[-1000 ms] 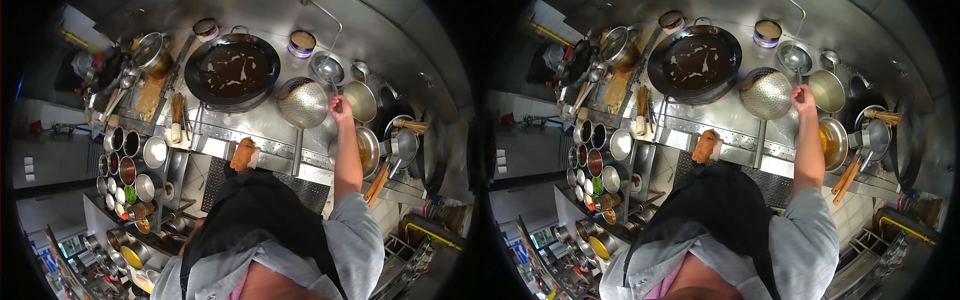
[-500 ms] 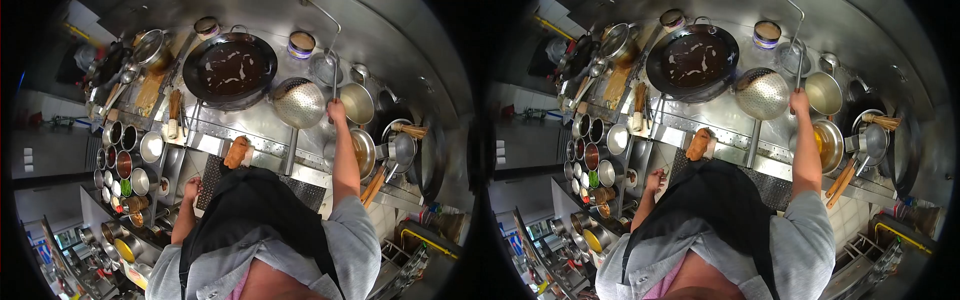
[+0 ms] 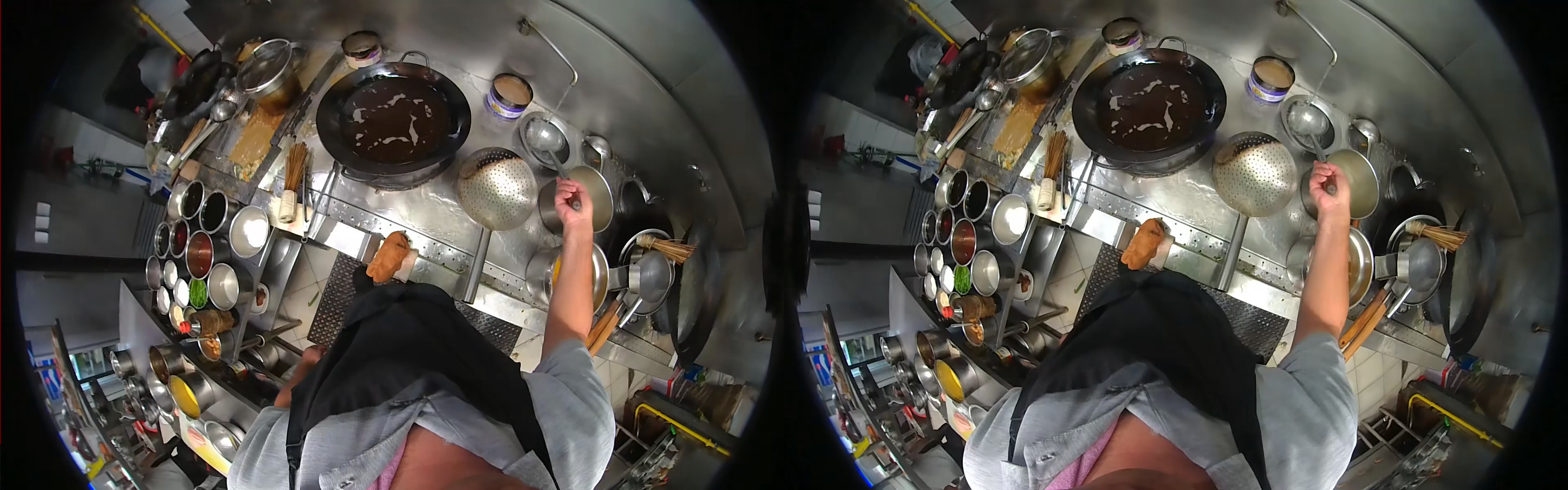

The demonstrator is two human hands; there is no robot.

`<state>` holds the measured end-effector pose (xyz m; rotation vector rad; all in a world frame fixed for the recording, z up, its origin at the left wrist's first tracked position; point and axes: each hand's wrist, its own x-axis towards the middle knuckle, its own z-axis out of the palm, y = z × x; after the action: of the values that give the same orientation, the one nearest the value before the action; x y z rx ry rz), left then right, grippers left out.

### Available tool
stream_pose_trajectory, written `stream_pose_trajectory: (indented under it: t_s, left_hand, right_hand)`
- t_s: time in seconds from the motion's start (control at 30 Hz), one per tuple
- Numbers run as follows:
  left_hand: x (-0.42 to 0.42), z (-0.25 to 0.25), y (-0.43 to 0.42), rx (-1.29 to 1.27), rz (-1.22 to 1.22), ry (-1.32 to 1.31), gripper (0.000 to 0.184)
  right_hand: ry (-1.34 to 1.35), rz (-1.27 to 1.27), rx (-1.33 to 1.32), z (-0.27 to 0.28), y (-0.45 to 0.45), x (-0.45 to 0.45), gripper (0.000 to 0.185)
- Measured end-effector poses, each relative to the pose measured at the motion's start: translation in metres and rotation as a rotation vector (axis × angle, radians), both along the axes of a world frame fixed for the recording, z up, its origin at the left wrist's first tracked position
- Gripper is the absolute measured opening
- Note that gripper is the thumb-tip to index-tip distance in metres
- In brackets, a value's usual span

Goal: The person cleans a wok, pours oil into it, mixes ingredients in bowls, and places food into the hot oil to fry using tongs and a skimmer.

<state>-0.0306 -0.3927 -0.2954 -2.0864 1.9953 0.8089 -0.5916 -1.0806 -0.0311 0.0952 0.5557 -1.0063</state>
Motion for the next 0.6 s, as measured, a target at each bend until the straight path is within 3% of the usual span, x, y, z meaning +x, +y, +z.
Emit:
stream_pose_trajectory:
  t_s: [0.03,0.1,0.23,0.27,0.33,0.4,0.6]
  left_hand:
    - [-0.001,-0.007,0.002,0.133,0.372,0.295,0.032]
    - [0.012,-0.04,0.002,0.261,0.719,0.482,0.029]
    - [0.031,-0.024,-0.066,0.349,1.317,1.037,0.021]
    - [0.035,-0.018,-0.083,0.341,1.381,1.107,0.02]
    - [0.004,0.081,-0.14,0.191,1.376,0.86,0.019]
    - [0.006,0.084,-0.152,0.09,1.338,0.93,0.017]
    - [-0.008,0.09,-0.136,0.058,1.375,0.911,0.011]
  right_hand:
    - [-0.009,0.01,0.0,0.015,0.001,0.001,0.038]
    - [-0.032,0.025,-0.001,0.054,0.008,0.014,0.031]
    - [0.009,0.071,-0.029,0.107,-0.011,0.048,0.033]
    - [0.018,0.085,-0.042,0.114,-0.021,0.056,0.033]
    - [0.096,0.154,-0.038,0.12,-0.05,0.071,0.021]
    - [0.226,0.243,-0.08,0.121,-0.076,0.087,0.01]
    - [0.797,0.331,-0.271,0.111,-0.071,0.1,0.009]
